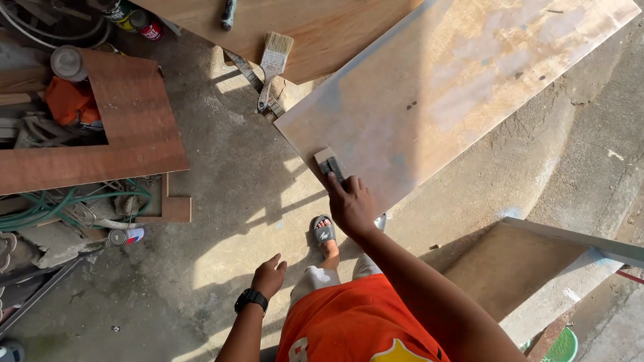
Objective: Sanding the surface of a large plywood board and then a smaller wooden block using a hand sanding block and sandpaper.
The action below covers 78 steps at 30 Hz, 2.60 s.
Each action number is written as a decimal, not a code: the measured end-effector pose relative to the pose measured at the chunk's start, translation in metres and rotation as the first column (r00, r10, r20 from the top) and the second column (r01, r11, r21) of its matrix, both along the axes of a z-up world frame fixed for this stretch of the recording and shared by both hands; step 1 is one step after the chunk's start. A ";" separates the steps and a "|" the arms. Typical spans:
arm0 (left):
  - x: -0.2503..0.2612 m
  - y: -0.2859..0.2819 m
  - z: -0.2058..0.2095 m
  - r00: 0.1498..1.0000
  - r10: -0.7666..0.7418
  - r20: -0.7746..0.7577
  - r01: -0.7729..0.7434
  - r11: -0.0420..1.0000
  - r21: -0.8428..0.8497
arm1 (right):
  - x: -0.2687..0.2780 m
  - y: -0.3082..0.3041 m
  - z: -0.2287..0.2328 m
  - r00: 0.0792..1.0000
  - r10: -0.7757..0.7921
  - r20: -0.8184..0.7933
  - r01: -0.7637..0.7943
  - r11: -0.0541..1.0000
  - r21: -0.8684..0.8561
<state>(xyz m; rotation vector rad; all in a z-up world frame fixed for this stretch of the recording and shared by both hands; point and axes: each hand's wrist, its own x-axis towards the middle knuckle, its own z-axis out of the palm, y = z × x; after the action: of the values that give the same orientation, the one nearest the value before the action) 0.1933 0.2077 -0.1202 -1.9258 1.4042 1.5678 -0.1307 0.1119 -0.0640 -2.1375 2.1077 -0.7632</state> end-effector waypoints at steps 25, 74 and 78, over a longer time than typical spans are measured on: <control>-0.226 -0.087 0.121 0.981 -0.149 -0.122 0.100 0.935 -0.339 | -0.199 -0.073 0.013 0.932 0.355 -0.078 -0.337 0.923 0.183; -0.175 -0.083 0.074 0.942 -0.021 -0.336 -0.110 0.924 -0.367 | -0.124 -0.140 0.008 0.990 -0.135 -0.036 0.137 0.989 0.056; -0.167 -0.086 0.076 0.955 -0.083 -0.284 -0.033 0.924 -0.380 | -0.012 -0.090 -0.004 0.902 0.416 -0.113 -0.410 0.909 0.077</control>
<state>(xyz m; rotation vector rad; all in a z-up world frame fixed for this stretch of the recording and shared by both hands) 0.0259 0.1221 -0.0442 -1.9163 1.9804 1.7280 -0.1424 0.0221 -0.0681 -2.5362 1.5999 -0.5303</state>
